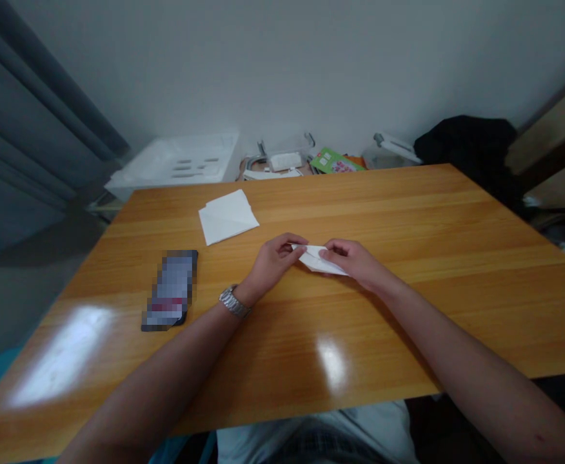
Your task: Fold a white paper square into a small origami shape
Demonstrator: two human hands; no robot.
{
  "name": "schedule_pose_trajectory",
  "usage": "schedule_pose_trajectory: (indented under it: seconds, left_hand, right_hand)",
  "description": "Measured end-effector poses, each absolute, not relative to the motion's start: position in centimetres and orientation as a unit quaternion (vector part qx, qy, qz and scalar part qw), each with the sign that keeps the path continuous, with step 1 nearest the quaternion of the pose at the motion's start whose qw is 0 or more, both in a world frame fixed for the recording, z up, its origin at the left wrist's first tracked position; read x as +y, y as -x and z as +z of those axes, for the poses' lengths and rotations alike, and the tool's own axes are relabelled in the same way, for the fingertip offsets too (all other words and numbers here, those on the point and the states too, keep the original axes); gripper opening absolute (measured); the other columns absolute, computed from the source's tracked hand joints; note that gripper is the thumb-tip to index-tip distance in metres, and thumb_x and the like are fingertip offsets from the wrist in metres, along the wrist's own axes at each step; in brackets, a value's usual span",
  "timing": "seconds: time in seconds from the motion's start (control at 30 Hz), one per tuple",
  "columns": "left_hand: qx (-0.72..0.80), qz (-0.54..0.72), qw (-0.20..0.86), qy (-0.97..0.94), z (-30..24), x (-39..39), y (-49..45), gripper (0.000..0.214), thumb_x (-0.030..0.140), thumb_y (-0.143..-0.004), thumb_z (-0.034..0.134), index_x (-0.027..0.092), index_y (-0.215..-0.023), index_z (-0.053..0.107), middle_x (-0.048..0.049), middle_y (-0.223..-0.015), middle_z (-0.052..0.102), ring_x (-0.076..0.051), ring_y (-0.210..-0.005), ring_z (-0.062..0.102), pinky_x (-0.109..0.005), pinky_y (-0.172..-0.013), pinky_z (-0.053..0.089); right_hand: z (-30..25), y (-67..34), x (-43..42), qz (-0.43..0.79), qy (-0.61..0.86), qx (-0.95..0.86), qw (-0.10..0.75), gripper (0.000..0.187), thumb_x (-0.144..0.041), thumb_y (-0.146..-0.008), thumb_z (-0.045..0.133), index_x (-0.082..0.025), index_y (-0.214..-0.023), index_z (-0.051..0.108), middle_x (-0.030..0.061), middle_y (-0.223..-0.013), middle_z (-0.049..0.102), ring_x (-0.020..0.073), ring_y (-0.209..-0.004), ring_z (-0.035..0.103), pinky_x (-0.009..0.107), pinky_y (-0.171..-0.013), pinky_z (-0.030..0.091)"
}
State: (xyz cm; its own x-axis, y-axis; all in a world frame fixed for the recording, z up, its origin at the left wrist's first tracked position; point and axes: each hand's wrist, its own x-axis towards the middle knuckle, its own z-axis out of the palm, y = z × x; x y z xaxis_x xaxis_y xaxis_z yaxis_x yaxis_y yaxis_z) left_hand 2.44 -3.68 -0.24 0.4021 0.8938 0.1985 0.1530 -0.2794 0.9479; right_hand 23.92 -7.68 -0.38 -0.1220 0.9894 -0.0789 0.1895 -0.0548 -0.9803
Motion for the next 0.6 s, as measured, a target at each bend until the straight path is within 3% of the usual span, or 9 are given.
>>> schedule_pose_trajectory:
  seconds: [0.17, 0.3, 0.37, 0.6]
  left_hand:
    - [0.360, 0.379, 0.488, -0.699, -0.7, -3.2, -2.3, 0.023, 0.037, -0.089, 0.071, 0.016, -0.099, 0.073, -0.0070, -0.096, 0.076, -0.017, -0.085, 0.070, -0.028, -0.077, 0.055]
    - [0.334, 0.374, 0.536, -0.680, -0.4, -3.4, -2.2, 0.026, 0.034, -0.091, 0.068, 0.016, -0.109, 0.070, -0.0084, -0.107, 0.074, -0.017, -0.092, 0.069, -0.028, -0.083, 0.054]
    - [0.336, 0.383, 0.540, -0.670, -0.2, -3.6, -2.3, 0.026, 0.030, -0.091, 0.065, 0.016, -0.113, 0.069, -0.0083, -0.110, 0.073, -0.015, -0.091, 0.068, -0.027, -0.082, 0.053]
    - [0.375, 0.451, 0.561, -0.585, -0.9, -3.3, -2.8, 0.018, 0.025, -0.084, 0.068, 0.015, -0.099, 0.067, -0.0047, -0.095, 0.069, -0.014, -0.085, 0.063, -0.024, -0.076, 0.050]
  right_hand:
    - [-0.2, -23.4, -8.1, 0.574, 0.502, -0.525, 0.379, 0.047, -0.061, -0.077, 0.077, -0.017, -0.089, 0.069, 0.0023, -0.073, 0.068, 0.0143, -0.060, 0.058, 0.026, -0.052, 0.042]
    - [-0.3, -23.2, -8.1, 0.573, 0.510, -0.504, 0.398, 0.046, -0.060, -0.078, 0.078, -0.016, -0.089, 0.070, 0.0045, -0.076, 0.070, 0.0152, -0.061, 0.062, 0.027, -0.056, 0.048]
    - [-0.4, -23.0, -8.1, 0.568, 0.510, -0.501, 0.407, 0.044, -0.059, -0.079, 0.077, -0.016, -0.088, 0.070, 0.0045, -0.078, 0.071, 0.0149, -0.062, 0.063, 0.027, -0.057, 0.048]
    - [-0.3, -22.8, -8.4, 0.552, 0.502, -0.533, 0.398, 0.044, -0.059, -0.082, 0.073, -0.017, -0.093, 0.070, 0.0025, -0.074, 0.069, 0.0148, -0.060, 0.059, 0.026, -0.056, 0.042]
